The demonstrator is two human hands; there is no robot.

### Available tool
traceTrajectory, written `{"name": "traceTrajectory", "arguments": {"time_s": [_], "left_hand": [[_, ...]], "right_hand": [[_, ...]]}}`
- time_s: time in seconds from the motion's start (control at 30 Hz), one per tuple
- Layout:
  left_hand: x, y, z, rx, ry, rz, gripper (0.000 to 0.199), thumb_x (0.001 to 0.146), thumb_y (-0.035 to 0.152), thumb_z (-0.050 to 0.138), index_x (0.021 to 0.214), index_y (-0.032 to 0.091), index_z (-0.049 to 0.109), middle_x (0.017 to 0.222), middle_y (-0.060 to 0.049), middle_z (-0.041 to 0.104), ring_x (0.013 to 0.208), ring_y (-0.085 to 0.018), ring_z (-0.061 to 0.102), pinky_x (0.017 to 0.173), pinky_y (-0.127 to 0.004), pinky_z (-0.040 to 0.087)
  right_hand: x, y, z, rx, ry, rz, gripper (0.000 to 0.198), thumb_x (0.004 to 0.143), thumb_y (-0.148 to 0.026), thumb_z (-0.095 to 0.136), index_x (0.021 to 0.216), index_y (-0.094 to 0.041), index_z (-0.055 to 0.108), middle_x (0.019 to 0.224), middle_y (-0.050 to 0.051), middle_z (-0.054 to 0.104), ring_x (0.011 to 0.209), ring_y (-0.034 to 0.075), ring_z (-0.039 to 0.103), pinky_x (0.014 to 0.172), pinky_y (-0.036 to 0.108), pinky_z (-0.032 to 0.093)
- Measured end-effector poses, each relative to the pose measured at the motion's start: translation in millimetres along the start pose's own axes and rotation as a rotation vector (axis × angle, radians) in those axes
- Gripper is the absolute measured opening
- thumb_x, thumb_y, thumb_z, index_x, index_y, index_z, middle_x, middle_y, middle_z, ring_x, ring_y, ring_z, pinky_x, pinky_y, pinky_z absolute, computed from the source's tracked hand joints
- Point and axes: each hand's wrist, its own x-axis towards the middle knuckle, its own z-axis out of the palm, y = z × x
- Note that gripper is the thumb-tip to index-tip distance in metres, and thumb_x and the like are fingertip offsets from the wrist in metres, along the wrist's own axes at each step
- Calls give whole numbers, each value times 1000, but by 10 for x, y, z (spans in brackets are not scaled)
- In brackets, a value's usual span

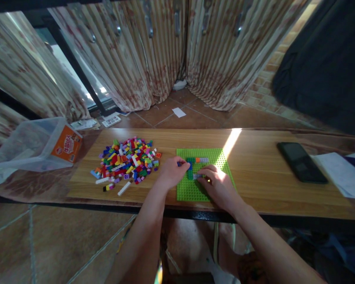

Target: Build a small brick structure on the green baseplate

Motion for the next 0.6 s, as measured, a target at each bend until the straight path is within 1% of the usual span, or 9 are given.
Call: {"name": "traceTrajectory", "arguments": {"time_s": [0.1,0.27,0.37,0.47,0.6], "left_hand": [[-17,-13,4,128,13,44,7,70,20,69,63,18,66,62,-2,63,60,-16,55,61,-25,39],[-46,7,60,208,12,14,14,62,21,77,60,19,63,61,-2,60,59,-17,53,63,-28,39],[-52,9,103,248,25,8,18,59,23,79,59,19,61,61,-1,59,60,-17,53,63,-28,39],[-49,-1,125,307,13,-4,20,60,28,79,63,19,62,63,-2,60,61,-18,54,62,-28,39],[-46,5,124,404,-28,-13,18,66,32,74,72,18,64,71,-4,65,66,-19,58,62,-28,41]], "right_hand": [[16,12,13,14,-1,-13,15,86,-23,55,92,-20,69,93,7,64,84,19,62,76,34,53],[36,8,4,27,19,-9,14,86,-24,58,87,-21,72,90,7,65,80,18,62,73,35,53],[46,4,-3,52,19,-3,13,84,-22,60,85,-21,73,89,7,65,78,18,62,71,34,53],[56,8,-2,73,12,26,12,82,-20,62,84,-22,74,87,6,65,78,18,63,72,33,52],[70,19,5,91,7,35,10,80,-19,65,81,-21,74,85,5,64,76,16,62,72,32,52]]}}
